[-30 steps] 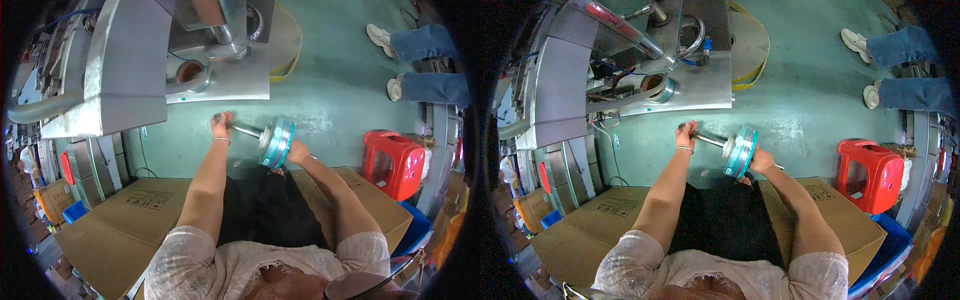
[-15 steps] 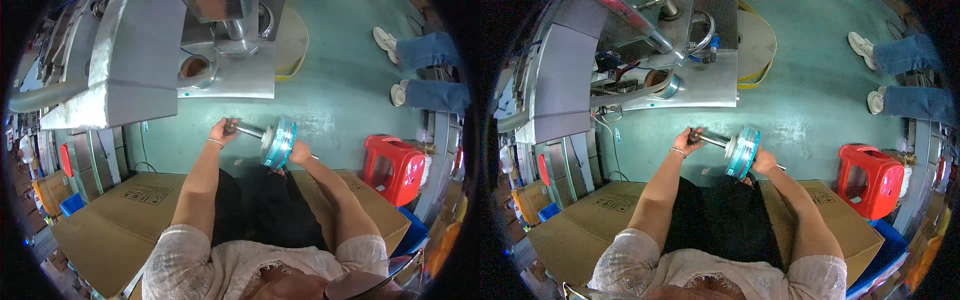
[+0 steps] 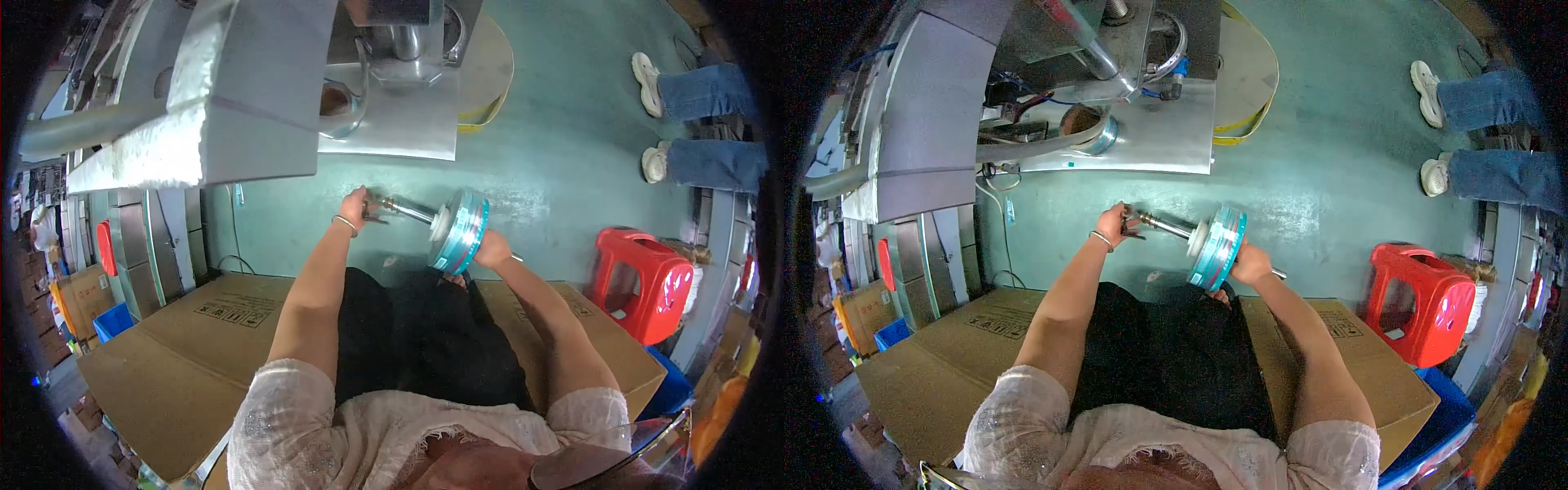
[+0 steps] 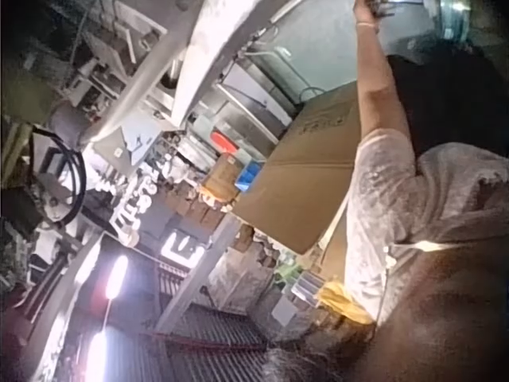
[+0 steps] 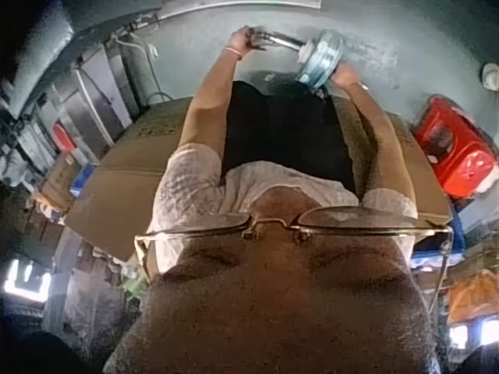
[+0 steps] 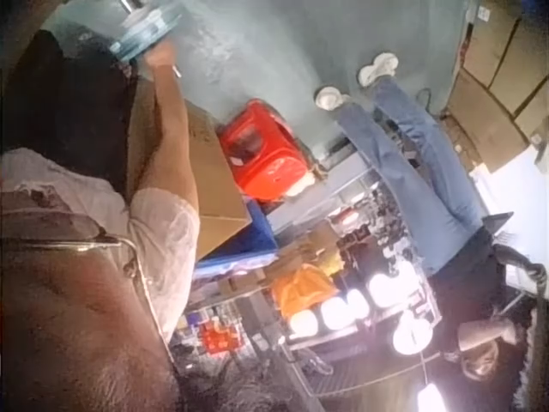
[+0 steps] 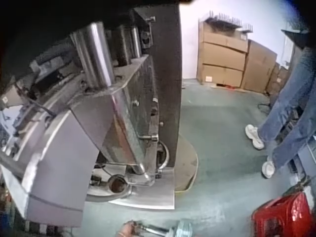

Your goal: Operating an industrial packaging machine, including loading plastic film, adjusting settings on the control panel, and clearing film jams.

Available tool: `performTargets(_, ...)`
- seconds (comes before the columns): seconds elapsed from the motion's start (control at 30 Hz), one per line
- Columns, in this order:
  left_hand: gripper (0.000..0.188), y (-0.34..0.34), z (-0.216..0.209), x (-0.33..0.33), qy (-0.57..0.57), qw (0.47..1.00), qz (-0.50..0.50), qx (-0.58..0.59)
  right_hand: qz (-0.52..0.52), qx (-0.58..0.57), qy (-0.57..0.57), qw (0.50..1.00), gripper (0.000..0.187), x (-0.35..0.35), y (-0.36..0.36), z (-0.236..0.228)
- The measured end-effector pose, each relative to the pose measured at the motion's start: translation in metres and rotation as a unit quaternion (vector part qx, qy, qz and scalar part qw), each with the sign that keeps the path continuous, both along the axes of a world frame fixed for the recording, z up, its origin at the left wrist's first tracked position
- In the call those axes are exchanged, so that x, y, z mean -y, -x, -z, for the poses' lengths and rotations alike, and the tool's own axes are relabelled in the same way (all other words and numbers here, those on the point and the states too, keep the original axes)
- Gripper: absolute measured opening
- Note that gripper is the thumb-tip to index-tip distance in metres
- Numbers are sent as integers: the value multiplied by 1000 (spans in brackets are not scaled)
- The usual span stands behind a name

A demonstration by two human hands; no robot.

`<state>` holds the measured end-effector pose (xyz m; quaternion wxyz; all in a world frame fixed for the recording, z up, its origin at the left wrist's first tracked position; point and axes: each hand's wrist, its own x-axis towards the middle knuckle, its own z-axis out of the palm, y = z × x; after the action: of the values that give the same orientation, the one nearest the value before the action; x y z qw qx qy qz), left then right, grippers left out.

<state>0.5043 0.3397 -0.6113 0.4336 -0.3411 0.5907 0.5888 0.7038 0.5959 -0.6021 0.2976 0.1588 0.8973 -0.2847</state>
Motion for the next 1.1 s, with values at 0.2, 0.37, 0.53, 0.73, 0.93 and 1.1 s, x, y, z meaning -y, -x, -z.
performTargets(0.2,30,-4,-6,-5,-118,979,164,-27,-10,32,-5,999,31,0,4,-6)
performTargets(0.37,25,5,-13,-8,-133,971,199,-4,-7,19,1,1000,30,-3,2,-8)
performTargets(0.53,25,4,-1,3,-123,974,182,63,-17,12,-4,1000,34,-3,6,-6)
performTargets(0.73,28,1,-28,-6,-32,930,364,37,-25,103,23,994,63,-11,16,-21)
performTargets(0.93,39,-4,-10,18,-172,858,482,51,-50,109,38,992,65,-7,21,-20)
performTargets(1.1,76,-14,-30,4,-176,967,152,109,-30,101,25,994,62,-9,18,-19)
